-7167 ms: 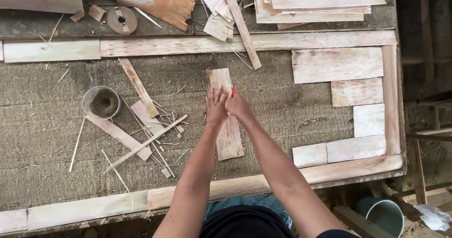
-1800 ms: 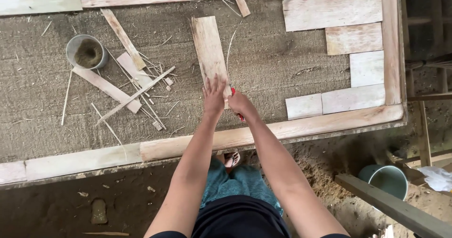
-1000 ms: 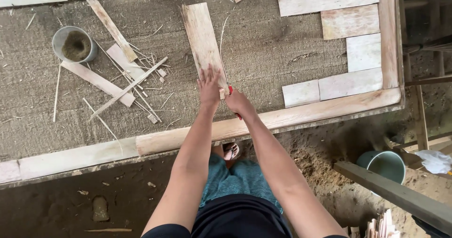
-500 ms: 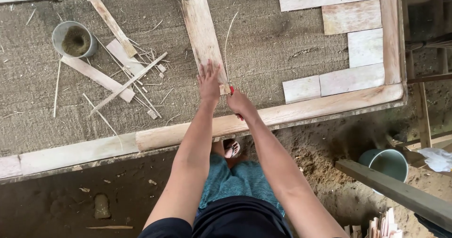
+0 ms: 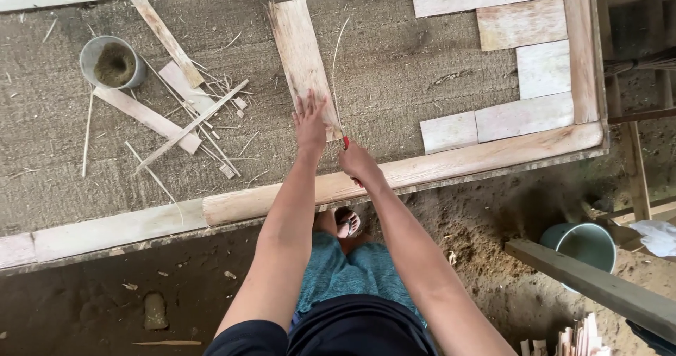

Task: The person uses a red utility knife to shave thin strips from a rectangular piece of wood on a workbench. They repeatedly scrape the knife along the wood's surface, creating shavings that accumulate on the table. The person flips the wood and continues shaving different sides throughout the clip.

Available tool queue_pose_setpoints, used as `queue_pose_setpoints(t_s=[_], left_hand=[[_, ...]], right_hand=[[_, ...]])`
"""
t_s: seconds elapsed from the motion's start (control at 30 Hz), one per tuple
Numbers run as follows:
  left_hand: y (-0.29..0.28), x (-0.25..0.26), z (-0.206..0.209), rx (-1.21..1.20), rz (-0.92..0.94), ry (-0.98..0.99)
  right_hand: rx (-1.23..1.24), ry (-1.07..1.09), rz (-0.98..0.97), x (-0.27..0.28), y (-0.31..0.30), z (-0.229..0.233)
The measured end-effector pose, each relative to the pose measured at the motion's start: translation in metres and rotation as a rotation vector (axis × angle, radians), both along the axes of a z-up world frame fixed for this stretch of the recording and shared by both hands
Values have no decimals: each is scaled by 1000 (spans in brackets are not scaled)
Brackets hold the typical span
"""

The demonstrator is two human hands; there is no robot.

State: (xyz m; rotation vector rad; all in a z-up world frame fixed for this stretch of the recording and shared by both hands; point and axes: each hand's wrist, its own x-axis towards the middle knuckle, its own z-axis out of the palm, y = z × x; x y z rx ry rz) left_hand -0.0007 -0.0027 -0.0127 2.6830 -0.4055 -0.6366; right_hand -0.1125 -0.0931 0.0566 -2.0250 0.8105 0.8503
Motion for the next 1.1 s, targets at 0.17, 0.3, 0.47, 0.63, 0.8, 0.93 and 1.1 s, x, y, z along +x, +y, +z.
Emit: queue_pose_setpoints(t_s=[0.17,0.3,0.47,0.63,0.8,0.93,1.1], left_hand=[[0,-6,13,-11,9,25],[2,1,22,11,-2,31],[10,4,9,-139,-9,9],[31,1,30,-358,91,9],[64,6,45,-395,209,18],[94,15,38,-344,212,49],[109,31,11,-356,195,115]], right_hand=[[-4,7,-7,-18,5,3],[15,-19,-42,-25,3,-56],[46,-52,-111,-31,-15,-55],[-19,-83,-179,-17,-22,-20],[-234,-197,-192,30,-19,40],[-246,-256,-234,59,-26,43],[-288,-192,-183,71,-37,9]])
